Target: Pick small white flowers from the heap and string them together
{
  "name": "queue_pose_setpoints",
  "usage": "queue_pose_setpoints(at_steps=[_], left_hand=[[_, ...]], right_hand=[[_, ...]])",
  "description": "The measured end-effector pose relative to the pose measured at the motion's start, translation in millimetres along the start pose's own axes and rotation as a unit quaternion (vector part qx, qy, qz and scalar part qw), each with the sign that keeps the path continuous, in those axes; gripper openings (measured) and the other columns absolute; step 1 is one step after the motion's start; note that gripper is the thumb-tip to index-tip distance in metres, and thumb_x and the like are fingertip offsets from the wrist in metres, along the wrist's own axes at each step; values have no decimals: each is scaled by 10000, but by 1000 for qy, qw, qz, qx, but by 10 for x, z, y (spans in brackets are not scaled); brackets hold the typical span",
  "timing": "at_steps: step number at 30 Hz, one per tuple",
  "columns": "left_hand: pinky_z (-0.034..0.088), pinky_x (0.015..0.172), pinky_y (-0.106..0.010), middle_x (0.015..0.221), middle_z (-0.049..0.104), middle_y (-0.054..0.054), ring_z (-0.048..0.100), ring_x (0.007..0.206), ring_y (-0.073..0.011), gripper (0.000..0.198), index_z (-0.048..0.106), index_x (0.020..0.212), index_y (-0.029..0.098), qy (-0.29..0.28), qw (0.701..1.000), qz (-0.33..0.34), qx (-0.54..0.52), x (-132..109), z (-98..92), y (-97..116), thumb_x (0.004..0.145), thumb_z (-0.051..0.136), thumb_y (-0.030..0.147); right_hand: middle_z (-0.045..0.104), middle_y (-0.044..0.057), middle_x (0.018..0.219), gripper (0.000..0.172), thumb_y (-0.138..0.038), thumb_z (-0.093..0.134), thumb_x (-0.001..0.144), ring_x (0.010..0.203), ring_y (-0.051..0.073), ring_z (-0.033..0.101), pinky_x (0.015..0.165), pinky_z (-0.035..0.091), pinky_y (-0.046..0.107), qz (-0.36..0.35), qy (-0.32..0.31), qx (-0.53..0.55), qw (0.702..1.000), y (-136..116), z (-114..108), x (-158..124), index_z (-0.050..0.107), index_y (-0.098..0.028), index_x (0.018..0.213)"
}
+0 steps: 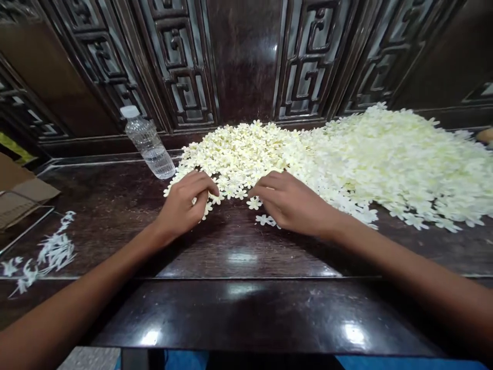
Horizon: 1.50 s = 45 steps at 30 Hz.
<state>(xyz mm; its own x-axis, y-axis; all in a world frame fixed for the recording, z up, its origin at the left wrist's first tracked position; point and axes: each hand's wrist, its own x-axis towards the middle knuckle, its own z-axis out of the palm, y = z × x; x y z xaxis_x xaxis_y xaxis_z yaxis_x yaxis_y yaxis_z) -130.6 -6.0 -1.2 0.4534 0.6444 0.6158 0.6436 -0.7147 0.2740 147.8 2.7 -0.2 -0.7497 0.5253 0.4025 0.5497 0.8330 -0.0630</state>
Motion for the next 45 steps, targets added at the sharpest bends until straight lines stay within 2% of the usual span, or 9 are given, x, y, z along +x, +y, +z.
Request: queue_pose_setpoints(at_steps=[4, 7, 12, 19, 27, 32, 37, 43, 45], left_hand=[[484, 771, -365, 807, 674, -44, 617, 810, -197, 290, 643, 806, 212, -17, 1000, 18, 3, 59, 55, 32, 917, 429, 51], [479, 718, -344, 809, 665, -43, 616, 773, -182, 305, 642, 795, 206, -3, 999, 10, -35, 70, 73, 82, 906, 414, 35], [474, 674, -336, 766, 668, -27, 620, 718, -177, 300, 662, 763, 213, -12, 999, -19, -48, 7, 45, 97, 867, 437, 44], [483, 665, -340, 767, 682, -20, 634, 720, -186, 284, 661, 763, 228, 17, 999, -40, -32, -1, -9, -27, 873, 448, 76], [514, 754, -337, 911, 739, -37, 679, 844, -213, 251, 709, 846, 217, -53, 995, -83, -13, 12, -25, -243, 877, 484, 110], [535, 757, -342, 936, 751, -42, 689, 861, -235, 151, 720, 918, 246, -39, 998, -55, -5, 41, -69, -293, 928, 572, 217], [536, 732, -331, 921, 760, -35, 691, 801, -215, 138, 726, 953, 250, -24, 998, -48, -29, 10, -31, -167, 950, 588, 259], [532, 827, -304, 995, 764, -42, 696, 901, -199, 217, 737, 990, 215, -108, 988, -85, -75, -51, 15, 120, 996, 534, 291], [529, 833, -297, 1019, 764, -43, 692, 913, -198, 233, 742, 1006, 214, -120, 985, -93, -81, -67, 21, 169, 1004, 527, 303]], right_hand=[[726, 119, 1091, 317, -76, 500, 959, 1050, 268, 609, 902, 467, 423, 1, 6, 3, 1000, -3, 41, -39, 698, -180, 1184], [717, 133, 1101, 289, -80, 514, 960, 1052, 279, 606, 898, 465, 425, 21, 13, 1, 1000, -14, 76, -22, 712, -168, 1153], [700, 136, 1114, 221, -118, 527, 982, 1030, 297, 589, 890, 445, 438, 48, 2, -23, 999, -12, 102, -14, 733, -176, 1035], [682, 123, 1201, 214, -206, 513, 1028, 1091, 287, 576, 923, 455, 441, 41, -12, -41, 998, -4, 130, -28, 714, -198, 1101], [658, 133, 1268, 239, -271, 513, 1047, 1130, 309, 578, 949, 451, 461, 43, -32, -26, 998, -5, 150, -62, 716, -204, 1154], [624, 126, 1343, 219, -246, 573, 1024, 1207, 317, 545, 1000, 437, 473, 50, -35, -28, 998, -11, 140, -74, 703, -222, 1199], [617, 106, 1342, 177, -194, 636, 992, 1216, 291, 544, 1012, 437, 433, 79, -53, 14, 995, -24, 140, -51, 702, -213, 1154], [640, 96, 1267, 59, -150, 668, 964, 1169, 264, 545, 982, 416, 386, 85, -32, 47, 995, -36, 174, -39, 667, -173, 1018], [646, 91, 1245, 54, -132, 678, 950, 1149, 257, 541, 966, 405, 374, 79, -27, 50, 995, -40, 168, -36, 663, -172, 984]])
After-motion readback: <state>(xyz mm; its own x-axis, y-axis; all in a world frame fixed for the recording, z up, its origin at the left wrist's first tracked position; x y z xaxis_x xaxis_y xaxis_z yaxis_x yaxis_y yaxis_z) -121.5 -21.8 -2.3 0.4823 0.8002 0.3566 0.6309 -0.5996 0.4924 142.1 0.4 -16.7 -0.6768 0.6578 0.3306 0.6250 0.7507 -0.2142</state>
